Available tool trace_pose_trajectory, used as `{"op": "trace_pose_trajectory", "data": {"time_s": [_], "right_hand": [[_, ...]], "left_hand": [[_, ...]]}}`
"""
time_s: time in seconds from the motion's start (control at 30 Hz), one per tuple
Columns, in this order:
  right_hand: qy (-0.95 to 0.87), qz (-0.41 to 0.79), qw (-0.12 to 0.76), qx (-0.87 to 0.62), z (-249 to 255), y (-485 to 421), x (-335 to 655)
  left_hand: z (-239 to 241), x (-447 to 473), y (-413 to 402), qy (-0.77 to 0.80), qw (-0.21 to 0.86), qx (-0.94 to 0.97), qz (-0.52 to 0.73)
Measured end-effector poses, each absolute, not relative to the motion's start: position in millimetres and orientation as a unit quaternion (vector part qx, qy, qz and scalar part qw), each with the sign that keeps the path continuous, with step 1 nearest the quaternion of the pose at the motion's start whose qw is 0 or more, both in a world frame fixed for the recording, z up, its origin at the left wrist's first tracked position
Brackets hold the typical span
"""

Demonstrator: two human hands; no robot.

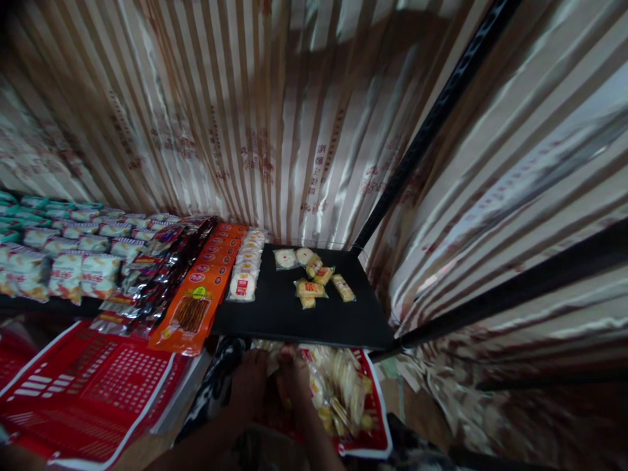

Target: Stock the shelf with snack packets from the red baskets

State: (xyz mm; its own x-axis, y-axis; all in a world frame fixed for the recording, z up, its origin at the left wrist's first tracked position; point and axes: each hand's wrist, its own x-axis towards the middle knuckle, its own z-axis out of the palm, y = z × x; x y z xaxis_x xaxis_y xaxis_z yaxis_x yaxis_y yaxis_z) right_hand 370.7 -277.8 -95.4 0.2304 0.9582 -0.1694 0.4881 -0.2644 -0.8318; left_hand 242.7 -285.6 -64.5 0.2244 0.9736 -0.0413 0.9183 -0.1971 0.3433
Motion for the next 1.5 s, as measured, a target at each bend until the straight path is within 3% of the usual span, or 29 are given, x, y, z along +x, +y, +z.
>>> {"op": "trace_pose_trajectory", "data": {"time_s": [0.4, 0.57, 0.73, 0.93, 1.17, 1.5], "right_hand": [[-0.714, 0.243, 0.213, -0.621, 11, -276, 353], [-0.741, 0.227, 0.201, -0.599, 36, -274, 341], [-0.732, 0.223, 0.24, -0.597, 33, -278, 335], [-0.721, 0.205, 0.308, -0.586, 14, -300, 337], [-0.735, 0.303, 0.33, -0.509, 1, -318, 353], [-0.546, 0.457, 0.402, -0.575, -5, -309, 364]], "left_hand": [[-21, 214, -303, 0.598, 0.178, 0.736, 0.263], [-2, 206, -300, 0.61, 0.204, 0.708, 0.292], [6, 198, -297, 0.61, 0.304, 0.652, 0.331], [-6, 189, -287, 0.612, 0.601, 0.312, 0.409], [-5, 182, -284, 0.551, 0.718, 0.19, 0.381], [0, 191, -280, 0.518, 0.792, 0.102, 0.307]]}}
